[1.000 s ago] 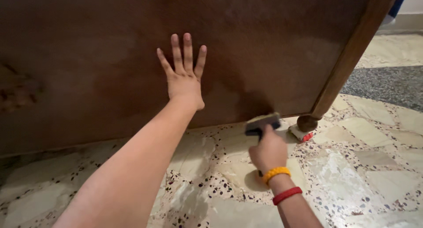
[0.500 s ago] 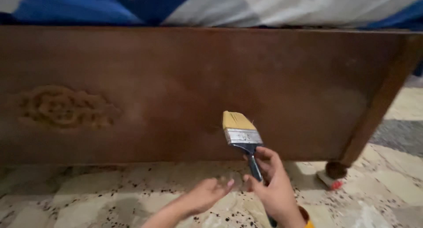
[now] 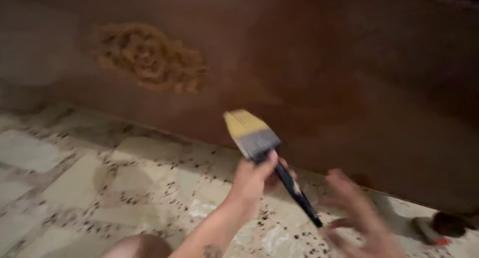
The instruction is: The person applies a dark liquid finish to the side of a wooden bed frame using a wide brush. They repeatedly dip the brush into a small container and spread the finish across the flat surface and carved details.
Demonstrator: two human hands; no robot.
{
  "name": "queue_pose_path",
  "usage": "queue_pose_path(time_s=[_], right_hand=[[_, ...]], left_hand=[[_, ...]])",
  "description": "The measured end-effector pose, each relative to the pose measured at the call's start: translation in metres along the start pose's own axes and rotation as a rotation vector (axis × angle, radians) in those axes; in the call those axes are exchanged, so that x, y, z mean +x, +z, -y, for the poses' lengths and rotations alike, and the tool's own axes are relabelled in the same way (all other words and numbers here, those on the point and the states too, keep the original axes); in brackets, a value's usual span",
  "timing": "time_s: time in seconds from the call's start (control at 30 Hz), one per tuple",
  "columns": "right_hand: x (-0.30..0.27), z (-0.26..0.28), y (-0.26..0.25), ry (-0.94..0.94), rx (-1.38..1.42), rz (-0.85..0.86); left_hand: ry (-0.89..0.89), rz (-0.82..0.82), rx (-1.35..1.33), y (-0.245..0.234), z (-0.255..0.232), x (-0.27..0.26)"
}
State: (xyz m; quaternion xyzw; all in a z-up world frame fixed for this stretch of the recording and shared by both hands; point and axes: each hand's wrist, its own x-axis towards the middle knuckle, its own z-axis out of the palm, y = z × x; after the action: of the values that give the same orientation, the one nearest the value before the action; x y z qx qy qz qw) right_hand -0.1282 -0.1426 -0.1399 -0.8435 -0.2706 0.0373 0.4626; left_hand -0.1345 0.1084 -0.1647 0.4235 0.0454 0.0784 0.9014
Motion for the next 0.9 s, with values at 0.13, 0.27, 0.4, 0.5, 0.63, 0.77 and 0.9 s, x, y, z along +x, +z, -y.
queue_pose_path(time_s=[0.13, 0.27, 0.4, 0.5, 0.63, 0.77, 0.9], right_hand=[[-0.003, -0.035, -0.060, 0.197, -0.070, -0.371], [-0.007, -0.113, -0.115, 0.237, -0.301, -0.446], [-0.028, -0.161, -0.130, 0.363, -0.277, -0.464], [-0.027, -0.164, -0.123, 0.377, -0.248, -0.474], [-0.018, -0.175, -0.122, 0.374, -0.211, -0.483], [-0.011, -0.181, -0.115, 0.371, -0.189, -0.476], [-0.016, -0.185, -0.121, 0.372, -0.184, -0.486]], left_hand=[[0.305, -0.561, 0.001, -0.040, -0.054, 0.022], [0.386, -0.806, 0.252, -0.106, -0.080, 0.036], [0.231, -0.787, 0.532, -0.119, -0.068, 0.051], [0.224, -0.696, 0.759, -0.082, -0.030, 0.064], [0.214, -0.459, 0.803, -0.029, 0.032, 0.055], [-0.329, 0.106, 0.636, 0.021, 0.070, 0.018], [-0.379, 0.306, 0.662, 0.043, 0.065, 0.002]])
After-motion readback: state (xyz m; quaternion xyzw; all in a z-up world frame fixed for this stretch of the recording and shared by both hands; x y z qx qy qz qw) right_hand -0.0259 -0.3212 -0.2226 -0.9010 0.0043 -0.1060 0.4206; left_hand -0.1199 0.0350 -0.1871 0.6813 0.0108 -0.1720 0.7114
